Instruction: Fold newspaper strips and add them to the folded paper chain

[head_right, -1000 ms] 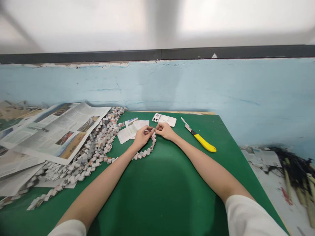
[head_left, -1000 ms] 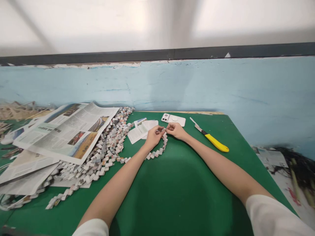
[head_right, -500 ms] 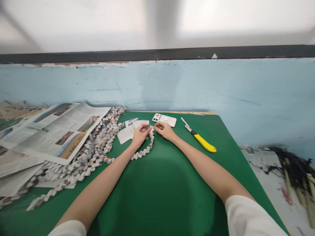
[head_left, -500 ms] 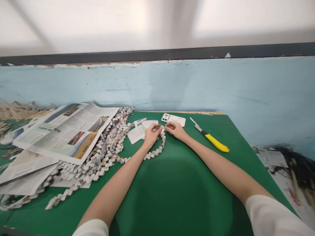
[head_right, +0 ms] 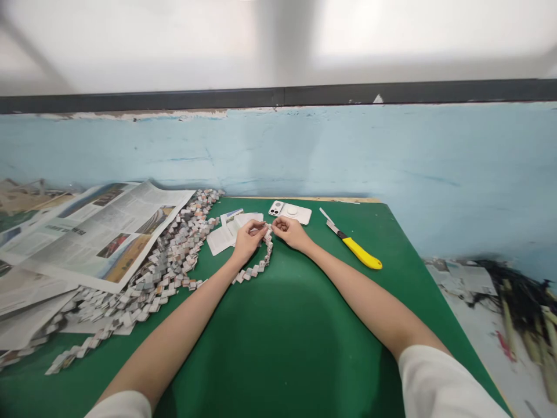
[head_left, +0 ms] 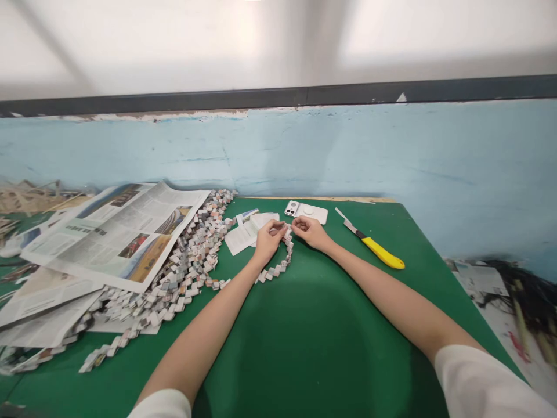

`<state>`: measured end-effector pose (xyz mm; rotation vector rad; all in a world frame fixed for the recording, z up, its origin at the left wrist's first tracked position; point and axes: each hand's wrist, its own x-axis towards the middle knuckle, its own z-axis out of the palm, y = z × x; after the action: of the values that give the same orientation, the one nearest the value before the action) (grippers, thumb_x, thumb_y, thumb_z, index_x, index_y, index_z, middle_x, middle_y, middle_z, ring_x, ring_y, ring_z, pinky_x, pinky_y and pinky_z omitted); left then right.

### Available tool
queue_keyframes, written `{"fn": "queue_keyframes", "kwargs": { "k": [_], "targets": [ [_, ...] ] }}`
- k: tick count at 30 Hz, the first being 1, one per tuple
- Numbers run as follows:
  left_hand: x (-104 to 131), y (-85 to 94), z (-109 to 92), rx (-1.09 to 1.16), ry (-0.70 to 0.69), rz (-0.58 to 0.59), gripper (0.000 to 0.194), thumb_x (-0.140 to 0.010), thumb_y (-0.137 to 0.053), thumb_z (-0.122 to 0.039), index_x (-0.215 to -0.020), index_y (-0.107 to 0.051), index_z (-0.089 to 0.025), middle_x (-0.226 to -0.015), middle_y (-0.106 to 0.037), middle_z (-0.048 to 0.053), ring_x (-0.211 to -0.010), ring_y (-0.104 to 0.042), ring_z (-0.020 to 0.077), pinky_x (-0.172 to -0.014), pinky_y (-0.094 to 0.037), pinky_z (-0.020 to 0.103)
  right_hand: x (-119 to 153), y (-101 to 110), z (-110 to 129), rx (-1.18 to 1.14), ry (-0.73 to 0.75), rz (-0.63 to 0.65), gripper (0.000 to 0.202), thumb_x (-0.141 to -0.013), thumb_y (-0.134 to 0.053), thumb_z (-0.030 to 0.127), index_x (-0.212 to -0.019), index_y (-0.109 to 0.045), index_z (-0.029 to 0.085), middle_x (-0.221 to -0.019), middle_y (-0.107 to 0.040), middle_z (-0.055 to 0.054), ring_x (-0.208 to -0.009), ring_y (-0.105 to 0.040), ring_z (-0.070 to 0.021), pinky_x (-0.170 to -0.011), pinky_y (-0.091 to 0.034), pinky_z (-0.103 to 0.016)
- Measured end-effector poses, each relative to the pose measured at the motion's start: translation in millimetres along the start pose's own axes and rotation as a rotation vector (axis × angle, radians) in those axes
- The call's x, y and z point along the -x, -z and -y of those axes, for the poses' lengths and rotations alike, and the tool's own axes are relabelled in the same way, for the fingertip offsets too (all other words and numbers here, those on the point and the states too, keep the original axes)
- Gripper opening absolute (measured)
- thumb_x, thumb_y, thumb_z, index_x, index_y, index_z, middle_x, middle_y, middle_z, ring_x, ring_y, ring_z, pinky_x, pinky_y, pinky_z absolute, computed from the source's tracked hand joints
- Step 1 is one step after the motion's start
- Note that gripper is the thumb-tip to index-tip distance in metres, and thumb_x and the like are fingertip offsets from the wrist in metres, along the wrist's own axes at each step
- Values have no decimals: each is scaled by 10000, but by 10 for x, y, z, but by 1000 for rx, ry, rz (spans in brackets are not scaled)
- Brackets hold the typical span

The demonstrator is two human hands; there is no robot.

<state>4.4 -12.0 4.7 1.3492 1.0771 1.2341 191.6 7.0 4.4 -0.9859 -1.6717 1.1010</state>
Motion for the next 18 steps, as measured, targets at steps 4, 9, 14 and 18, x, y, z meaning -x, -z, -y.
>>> {"fn": "queue_keyframes", "kwargs": {
  "k": [4,9,14,18],
  "targets": [
    [7,-12,10,-28,-32,8,410,-799,-767,-517,-955,-639,-160,-911,-691,49,-659,-638,127,-597,-515,251,-2,-5,-12,-2,-9,-13,340,-833,-700,514,-851,-630,182,-689,-581,3,-599,-498,-137,-584,-425,-285],
    [5,-16,14,-54,-54,16,391,-816,-756,-508,-955,-634,-164,-908,-686,42,-629,-631,115,-603,-514,249,11,-12,-13,11,1,-27,340,-840,-701,514,-851,-628,182,-689,-580,6,-600,-496,-136,-588,-424,-284],
    [5,-2,-26,-32,-16,11,444,-819,-765,-493,-1103,-649,-172,-911,-689,39,-607,-642,114,-597,-524,249,28,-27,3,43,24,-23,349,-875,-683,531,-935,-642,190,-697,-562,16,-616,-488,-142,-598,-411,-284],
    [21,-13,-51,-63,-26,11,425,-832,-752,-497,-1095,-678,-171,-913,-699,44,-591,-624,103,-589,-521,242,19,-25,8,73,2,-25,380,-863,-678,570,-894,-635,193,-653,-516,28,-593,-449,-141,-572,-380,-280]
  ]
}}
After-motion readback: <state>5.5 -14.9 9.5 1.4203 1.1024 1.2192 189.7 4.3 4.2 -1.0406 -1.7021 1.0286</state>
